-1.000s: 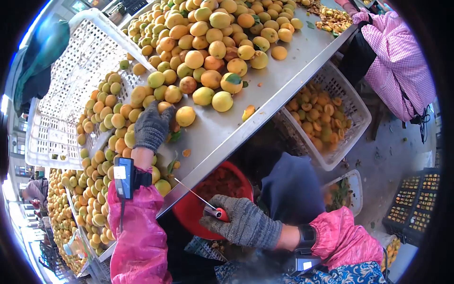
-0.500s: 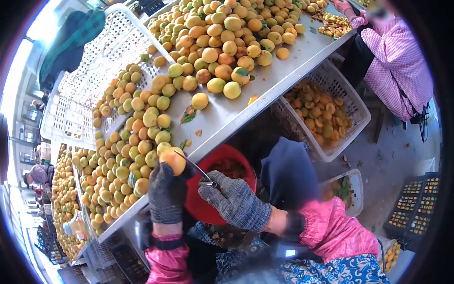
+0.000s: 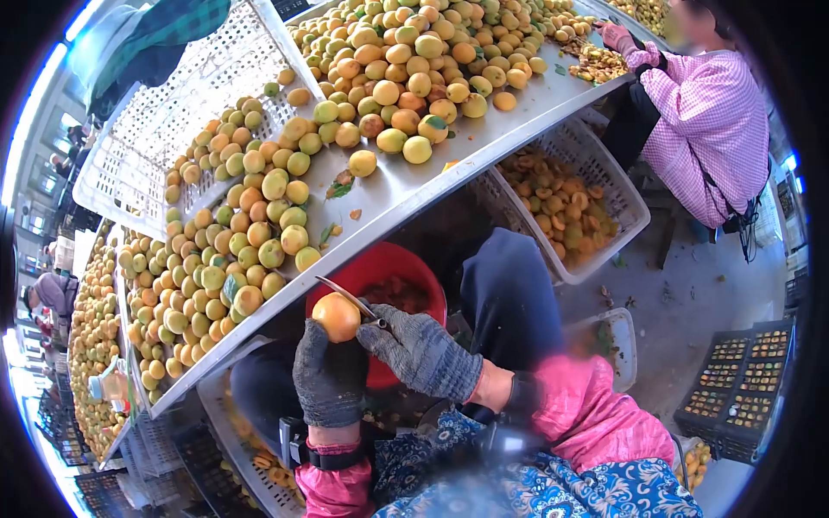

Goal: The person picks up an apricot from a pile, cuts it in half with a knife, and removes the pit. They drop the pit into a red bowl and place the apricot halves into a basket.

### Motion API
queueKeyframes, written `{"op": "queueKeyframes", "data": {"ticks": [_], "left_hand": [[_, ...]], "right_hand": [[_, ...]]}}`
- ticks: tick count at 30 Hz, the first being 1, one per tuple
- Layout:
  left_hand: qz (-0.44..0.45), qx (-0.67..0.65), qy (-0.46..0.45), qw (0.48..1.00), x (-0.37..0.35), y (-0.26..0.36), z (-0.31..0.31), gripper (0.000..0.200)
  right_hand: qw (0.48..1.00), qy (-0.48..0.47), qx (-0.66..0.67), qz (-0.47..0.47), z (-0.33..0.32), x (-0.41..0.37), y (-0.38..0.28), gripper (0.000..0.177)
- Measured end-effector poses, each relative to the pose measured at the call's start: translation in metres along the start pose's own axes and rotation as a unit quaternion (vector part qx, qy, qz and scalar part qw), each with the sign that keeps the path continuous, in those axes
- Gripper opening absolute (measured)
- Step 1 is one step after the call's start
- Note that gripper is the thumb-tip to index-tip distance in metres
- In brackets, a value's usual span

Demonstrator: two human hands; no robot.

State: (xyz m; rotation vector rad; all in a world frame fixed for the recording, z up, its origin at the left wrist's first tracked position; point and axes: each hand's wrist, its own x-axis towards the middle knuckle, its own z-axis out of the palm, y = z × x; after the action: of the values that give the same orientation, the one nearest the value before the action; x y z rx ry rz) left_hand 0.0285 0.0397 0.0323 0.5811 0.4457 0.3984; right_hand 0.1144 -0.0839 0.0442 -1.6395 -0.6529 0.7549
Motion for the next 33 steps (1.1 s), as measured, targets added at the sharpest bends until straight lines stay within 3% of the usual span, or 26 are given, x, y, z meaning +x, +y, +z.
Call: {"op": "queueKeyframes", "data": {"ticks": [1,3,7,9,11,12,14,16,18,19,22,29,31,33], "left_hand": [[0.004,-0.004,0.011,1.000,-0.003,-0.001,-0.001,0.050],[0.008,-0.010,0.020,1.000,-0.005,-0.003,0.001,0.050],[0.027,0.133,-0.019,0.991,-0.008,0.004,-0.001,0.054],[0.008,0.198,-0.036,0.980,-0.009,0.007,-0.007,0.055],[0.023,0.239,-0.046,0.970,-0.012,0.006,-0.011,0.055],[0.023,0.238,-0.046,0.970,-0.014,0.002,-0.010,0.055],[-0.015,-0.004,-0.012,1.000,-0.017,-0.008,-0.007,0.056],[-0.013,-0.038,-0.019,0.999,-0.015,-0.015,-0.009,0.061],[-0.037,-0.112,-0.011,0.993,-0.020,-0.023,0.001,0.066],[-0.028,-0.103,-0.013,0.994,-0.022,-0.028,0.004,0.067],[-0.006,-0.095,-0.003,0.995,-0.022,-0.038,0.006,0.065],[-0.008,-0.115,0.005,0.993,-0.034,-0.035,0.017,0.060],[0.082,0.082,0.003,0.993,-0.037,-0.031,0.025,0.066],[0.093,0.097,0.004,0.991,-0.036,-0.030,0.026,0.064]], "right_hand": [[1.000,0.000,-0.001,0.004,-0.002,-0.001,0.000,0.032],[0.993,-0.036,-0.077,-0.087,-0.004,-0.002,0.001,0.028],[0.999,-0.039,-0.012,-0.030,-0.004,-0.005,0.015,0.026],[0.987,-0.007,-0.110,-0.120,-0.008,-0.007,0.013,0.025],[0.992,-0.005,-0.084,-0.089,-0.009,-0.011,0.012,0.026],[0.996,-0.005,-0.058,-0.061,-0.008,-0.012,0.012,0.027],[0.999,0.006,-0.026,-0.037,-0.005,-0.017,0.006,0.027],[1.000,0.017,0.003,-0.011,-0.001,-0.023,0.006,0.027],[0.996,0.028,-0.073,-0.048,0.007,-0.033,0.009,0.037],[0.992,0.064,-0.020,-0.107,0.015,-0.033,0.016,0.046],[0.998,0.040,-0.022,-0.047,0.015,-0.037,0.017,0.054],[0.992,0.046,-0.072,-0.088,0.011,-0.042,0.018,0.056],[0.995,0.023,-0.081,-0.052,0.007,-0.044,0.010,0.054],[0.997,0.030,-0.038,-0.065,0.010,-0.044,0.013,0.052]]}}
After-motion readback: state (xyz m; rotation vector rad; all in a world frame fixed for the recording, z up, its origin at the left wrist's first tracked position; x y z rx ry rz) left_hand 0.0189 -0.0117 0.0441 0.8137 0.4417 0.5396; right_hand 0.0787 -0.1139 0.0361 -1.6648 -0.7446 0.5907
